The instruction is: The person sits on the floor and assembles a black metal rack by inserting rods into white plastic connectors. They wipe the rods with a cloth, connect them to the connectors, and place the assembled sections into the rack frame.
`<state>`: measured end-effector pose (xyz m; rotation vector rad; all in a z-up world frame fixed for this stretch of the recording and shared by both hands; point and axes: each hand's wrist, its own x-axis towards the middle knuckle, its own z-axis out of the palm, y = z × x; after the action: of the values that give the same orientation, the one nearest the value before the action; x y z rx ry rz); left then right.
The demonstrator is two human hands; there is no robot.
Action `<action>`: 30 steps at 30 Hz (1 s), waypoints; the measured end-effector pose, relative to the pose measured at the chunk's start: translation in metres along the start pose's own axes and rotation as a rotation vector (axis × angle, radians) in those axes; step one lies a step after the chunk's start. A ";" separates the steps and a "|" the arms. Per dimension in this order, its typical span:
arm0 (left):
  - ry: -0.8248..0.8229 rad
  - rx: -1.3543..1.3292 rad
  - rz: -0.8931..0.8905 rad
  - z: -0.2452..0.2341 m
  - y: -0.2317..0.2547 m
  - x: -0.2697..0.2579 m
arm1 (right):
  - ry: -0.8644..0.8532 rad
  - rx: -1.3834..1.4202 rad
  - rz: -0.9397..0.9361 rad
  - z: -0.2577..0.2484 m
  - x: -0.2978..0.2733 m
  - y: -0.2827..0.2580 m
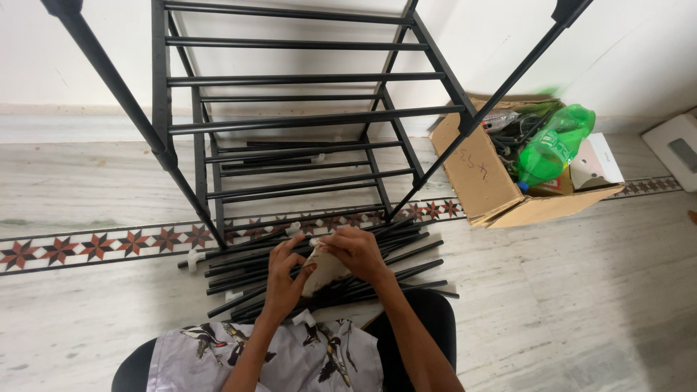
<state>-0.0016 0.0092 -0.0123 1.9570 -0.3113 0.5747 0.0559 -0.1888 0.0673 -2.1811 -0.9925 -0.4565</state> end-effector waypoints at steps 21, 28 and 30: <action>0.062 -0.629 -0.720 -0.002 0.005 -0.008 | -0.496 0.713 0.614 0.045 -0.022 0.000; -0.263 -0.526 -0.761 -0.037 0.005 0.012 | -0.591 0.639 0.618 0.068 -0.021 -0.011; -0.422 -0.506 -0.645 -0.051 0.008 0.015 | -0.619 0.629 0.695 0.066 -0.019 -0.003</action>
<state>-0.0059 0.0523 0.0196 1.5384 -0.0568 -0.3174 0.0435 -0.1498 0.0119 -1.9100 -0.4862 0.7898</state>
